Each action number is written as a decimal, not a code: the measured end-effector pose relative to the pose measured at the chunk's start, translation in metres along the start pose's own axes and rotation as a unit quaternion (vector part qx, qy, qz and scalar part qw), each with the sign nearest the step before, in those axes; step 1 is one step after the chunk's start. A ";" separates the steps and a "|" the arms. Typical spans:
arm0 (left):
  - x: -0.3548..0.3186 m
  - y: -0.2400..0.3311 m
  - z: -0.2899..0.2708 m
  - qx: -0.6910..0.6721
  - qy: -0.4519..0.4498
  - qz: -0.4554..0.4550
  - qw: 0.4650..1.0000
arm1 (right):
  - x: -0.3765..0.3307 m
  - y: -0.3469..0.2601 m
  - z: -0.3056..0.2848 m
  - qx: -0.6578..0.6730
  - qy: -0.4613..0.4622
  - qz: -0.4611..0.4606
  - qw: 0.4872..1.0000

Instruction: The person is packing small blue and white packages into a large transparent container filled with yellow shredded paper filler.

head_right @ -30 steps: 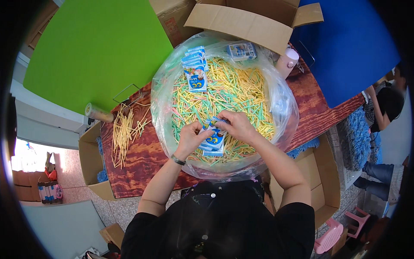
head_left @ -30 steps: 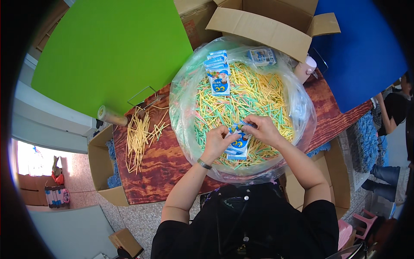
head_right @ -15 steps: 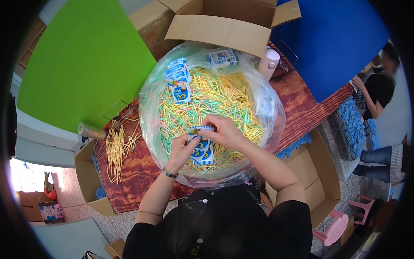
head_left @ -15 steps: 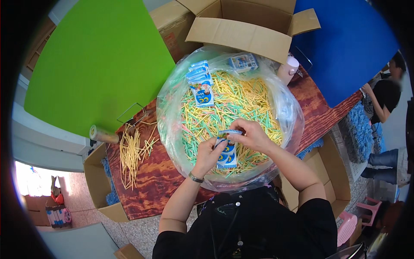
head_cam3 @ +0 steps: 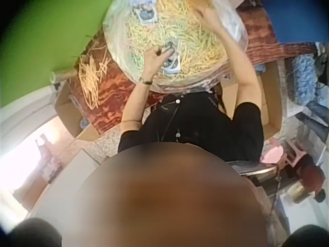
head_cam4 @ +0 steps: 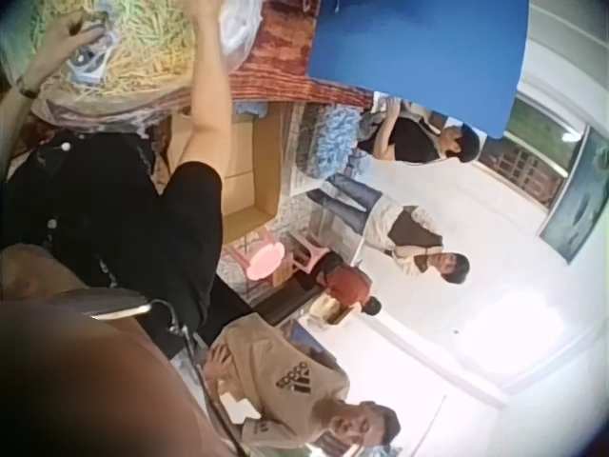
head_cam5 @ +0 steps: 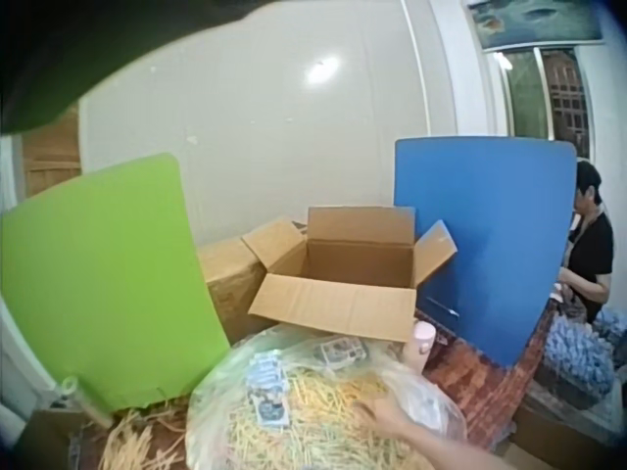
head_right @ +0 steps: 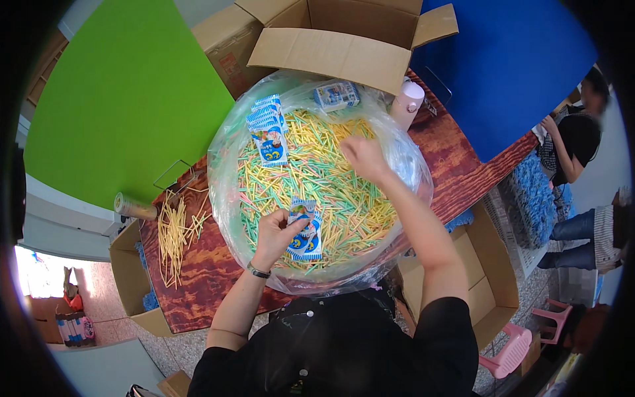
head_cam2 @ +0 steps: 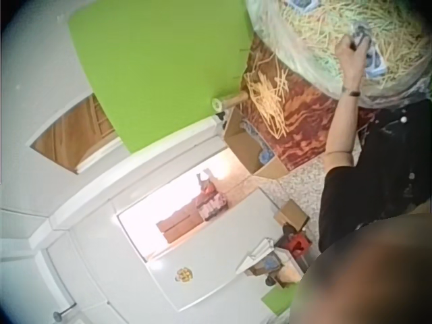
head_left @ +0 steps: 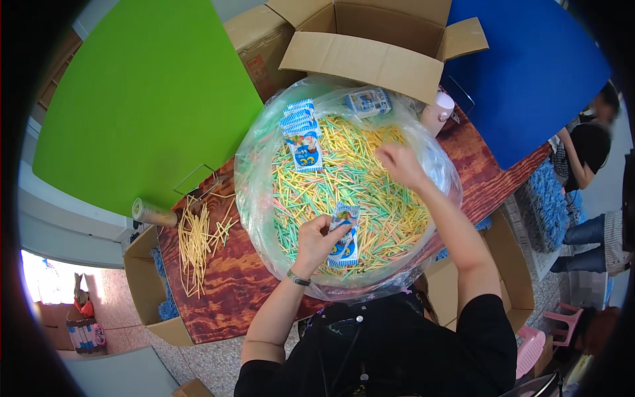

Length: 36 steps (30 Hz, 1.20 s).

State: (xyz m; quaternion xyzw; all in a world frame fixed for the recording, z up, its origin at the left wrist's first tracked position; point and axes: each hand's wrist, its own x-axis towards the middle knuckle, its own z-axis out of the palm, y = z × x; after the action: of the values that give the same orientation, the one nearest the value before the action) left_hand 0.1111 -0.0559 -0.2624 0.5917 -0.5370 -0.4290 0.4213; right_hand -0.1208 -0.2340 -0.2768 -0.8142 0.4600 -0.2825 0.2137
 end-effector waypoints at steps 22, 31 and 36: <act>0.000 0.003 0.002 -0.009 -0.008 -0.006 1.000 | 0.050 0.074 0.028 -0.284 -0.053 0.148 0.946; 0.017 0.014 0.008 -0.183 0.019 -0.011 0.983 | 0.009 0.039 -0.023 -0.126 -0.106 0.057 0.985; 0.054 0.028 0.020 -0.297 -0.048 -0.035 0.953 | -0.030 -0.010 -0.033 0.482 -0.174 0.299 0.805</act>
State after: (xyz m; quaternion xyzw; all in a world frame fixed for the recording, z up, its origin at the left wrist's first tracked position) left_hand 0.0878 -0.1124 -0.2443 0.4370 -0.3841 -0.6112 0.5366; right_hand -0.1492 -0.2062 -0.2539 -0.4646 0.4402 -0.2435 0.7288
